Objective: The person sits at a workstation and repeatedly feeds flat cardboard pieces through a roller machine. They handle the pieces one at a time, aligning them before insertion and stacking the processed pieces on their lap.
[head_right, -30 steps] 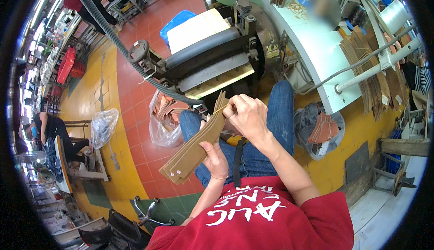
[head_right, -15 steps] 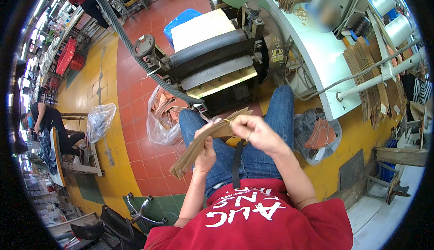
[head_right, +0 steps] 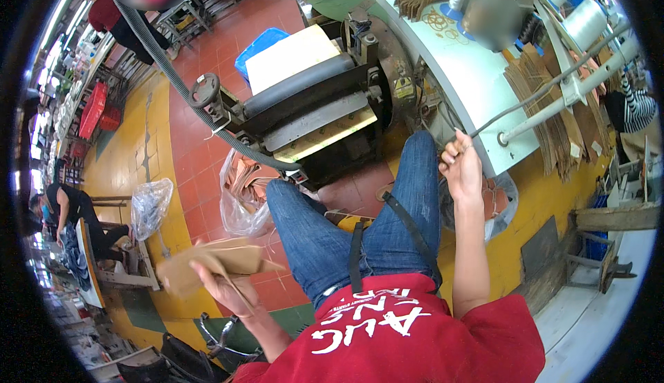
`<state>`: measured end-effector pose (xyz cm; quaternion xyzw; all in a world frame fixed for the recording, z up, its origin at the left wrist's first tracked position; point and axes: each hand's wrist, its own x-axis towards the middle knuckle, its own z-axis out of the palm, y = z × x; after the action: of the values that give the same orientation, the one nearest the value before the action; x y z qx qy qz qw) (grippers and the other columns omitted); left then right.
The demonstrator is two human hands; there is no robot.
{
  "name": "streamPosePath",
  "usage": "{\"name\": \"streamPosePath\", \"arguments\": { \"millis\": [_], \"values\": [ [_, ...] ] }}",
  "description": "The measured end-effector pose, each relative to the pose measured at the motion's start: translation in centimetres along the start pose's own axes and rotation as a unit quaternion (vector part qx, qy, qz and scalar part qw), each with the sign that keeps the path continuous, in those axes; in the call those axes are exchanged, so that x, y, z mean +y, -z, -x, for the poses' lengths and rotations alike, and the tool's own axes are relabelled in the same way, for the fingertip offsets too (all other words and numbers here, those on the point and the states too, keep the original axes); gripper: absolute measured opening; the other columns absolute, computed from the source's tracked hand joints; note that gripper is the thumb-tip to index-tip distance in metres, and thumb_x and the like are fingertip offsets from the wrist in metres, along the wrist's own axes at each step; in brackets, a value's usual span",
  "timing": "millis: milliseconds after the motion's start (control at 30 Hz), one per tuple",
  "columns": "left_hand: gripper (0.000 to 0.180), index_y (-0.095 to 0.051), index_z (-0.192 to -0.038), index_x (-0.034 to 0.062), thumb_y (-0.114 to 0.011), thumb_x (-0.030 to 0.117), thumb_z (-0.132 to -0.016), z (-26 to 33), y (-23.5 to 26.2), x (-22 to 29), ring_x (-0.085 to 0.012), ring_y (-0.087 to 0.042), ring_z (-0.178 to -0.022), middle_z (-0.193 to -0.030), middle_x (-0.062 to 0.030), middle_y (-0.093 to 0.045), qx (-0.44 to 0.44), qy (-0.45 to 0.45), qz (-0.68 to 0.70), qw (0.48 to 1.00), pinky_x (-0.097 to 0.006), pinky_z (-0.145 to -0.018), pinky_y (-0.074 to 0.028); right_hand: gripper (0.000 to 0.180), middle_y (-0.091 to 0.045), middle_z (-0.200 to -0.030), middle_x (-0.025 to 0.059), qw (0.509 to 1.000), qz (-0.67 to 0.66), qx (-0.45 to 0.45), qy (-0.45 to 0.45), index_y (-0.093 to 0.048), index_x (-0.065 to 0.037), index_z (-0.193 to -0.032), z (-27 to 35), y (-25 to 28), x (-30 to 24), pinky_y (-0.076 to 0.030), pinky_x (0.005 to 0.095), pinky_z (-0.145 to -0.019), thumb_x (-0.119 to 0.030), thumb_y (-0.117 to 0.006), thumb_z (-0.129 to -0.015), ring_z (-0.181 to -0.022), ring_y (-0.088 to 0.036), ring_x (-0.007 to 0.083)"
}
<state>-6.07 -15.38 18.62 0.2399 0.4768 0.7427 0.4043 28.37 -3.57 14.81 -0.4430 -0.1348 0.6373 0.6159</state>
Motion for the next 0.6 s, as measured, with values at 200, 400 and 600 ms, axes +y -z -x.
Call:
{"name": "streamPosePath", "arguments": {
  "millis": [200, 400, 600],
  "values": [
    [0.043, -0.054, -0.113, -0.0047, -0.053, 0.029, -0.085, -0.5, -1.6, -5.3, -0.0250, -0.062, -0.089, -0.106, -0.0180, -0.062, -0.233, 0.222, -0.128, 0.938, -0.038, -0.082, -0.050, 0.027, -0.055, -0.110, 0.0065, 0.944, 0.182, -0.275, 0.001, -0.046, -0.013, -0.100, 3.0, -1.7, 7.1, -0.047, 0.0258, -0.076, -0.019, -0.066, -0.083, -0.097, -0.056, 0.0149],
    [0.041, -0.050, -0.122, -0.0064, -0.045, 0.017, -0.089, -1.6, -5.7, -10.5, -0.0262, -0.055, -0.111, -0.122, -0.0201, -0.055, -0.238, 0.188, -0.077, 0.950, -0.037, -0.095, -0.043, 0.056, -0.050, -0.095, 0.0032, 0.817, 0.502, -0.208, 0.191, -0.038, -0.007, -0.093, 5.7, -4.6, 11.5, -0.048, 0.0262, -0.070, -0.020, -0.085, -0.066, -0.085, -0.053, 0.0106],
    [0.071, -0.018, -0.144, 0.0037, -0.034, 0.041, -0.086, -2.9, -7.0, -11.1, -0.0333, -0.047, -0.121, -0.137, -0.0250, -0.040, -0.327, 0.250, 0.174, 0.895, -0.042, -0.104, -0.035, 0.047, -0.048, -0.085, 0.0025, 0.958, 0.214, -0.177, 0.075, -0.034, -0.008, -0.086, 5.9, -5.7, 13.6, -0.047, 0.0208, -0.071, -0.010, -0.079, -0.074, -0.083, -0.052, 0.0065]
  ]
}}
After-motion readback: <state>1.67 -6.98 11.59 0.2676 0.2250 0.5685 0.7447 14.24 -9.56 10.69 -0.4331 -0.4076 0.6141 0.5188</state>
